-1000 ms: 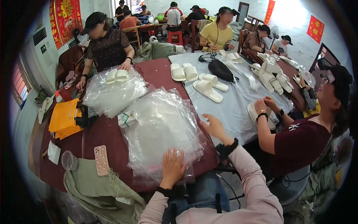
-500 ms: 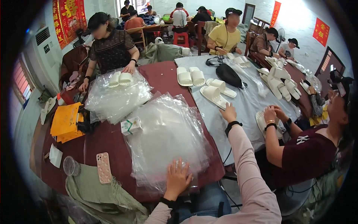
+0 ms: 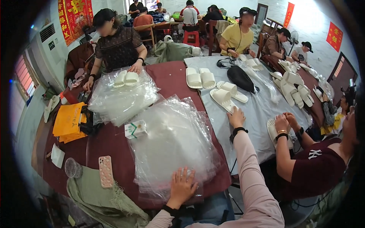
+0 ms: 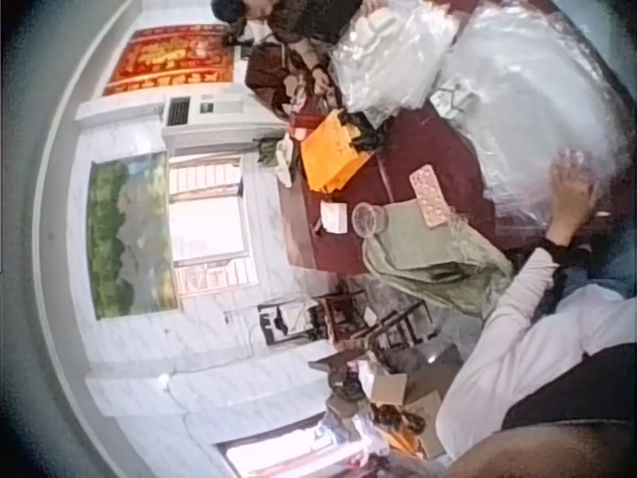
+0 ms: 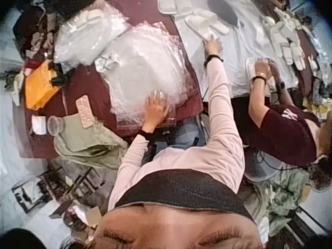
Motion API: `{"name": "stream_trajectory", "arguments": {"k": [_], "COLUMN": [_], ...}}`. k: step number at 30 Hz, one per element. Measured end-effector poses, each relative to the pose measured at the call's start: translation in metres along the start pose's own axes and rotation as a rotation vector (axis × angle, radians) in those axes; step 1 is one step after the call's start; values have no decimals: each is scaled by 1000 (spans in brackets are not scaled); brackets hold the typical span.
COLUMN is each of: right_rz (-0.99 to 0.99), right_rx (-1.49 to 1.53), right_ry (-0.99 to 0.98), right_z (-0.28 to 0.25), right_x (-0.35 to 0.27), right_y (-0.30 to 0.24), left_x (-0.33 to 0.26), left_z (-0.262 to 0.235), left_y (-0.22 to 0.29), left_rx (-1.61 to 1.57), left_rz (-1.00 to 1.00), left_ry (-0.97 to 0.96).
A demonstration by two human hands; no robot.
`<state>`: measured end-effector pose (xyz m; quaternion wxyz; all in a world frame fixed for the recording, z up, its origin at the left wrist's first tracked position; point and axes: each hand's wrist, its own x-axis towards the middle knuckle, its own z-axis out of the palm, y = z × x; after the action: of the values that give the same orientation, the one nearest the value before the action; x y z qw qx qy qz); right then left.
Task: Packaging white slide-on footwear into plastic bags at a manufacturing table.
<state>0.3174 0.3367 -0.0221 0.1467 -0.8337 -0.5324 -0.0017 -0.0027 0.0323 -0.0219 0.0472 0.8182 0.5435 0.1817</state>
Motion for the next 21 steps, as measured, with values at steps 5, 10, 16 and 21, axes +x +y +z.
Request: {"name": "stream_trajectory", "arguments": {"k": [5,10,16,21], "right_rz": [-10,-10,-56,-8], "right_rx": [35,-4,446,1205], "right_ry": [-76,-191,-840,-913], "right_z": [-17,-32,-69,-102], "right_x": [-8,-20,-34,-76], "right_y": [-18,-19,4,26], "left_x": [-2,1,-2,-1], "left_z": [-4,-5,-4,-4], "left_y": [-3,0,1,0], "left_rx": [23,21,-6,22], "left_rz": [-1,-1,4,28], "left_ry": [13,27,55,39]}}
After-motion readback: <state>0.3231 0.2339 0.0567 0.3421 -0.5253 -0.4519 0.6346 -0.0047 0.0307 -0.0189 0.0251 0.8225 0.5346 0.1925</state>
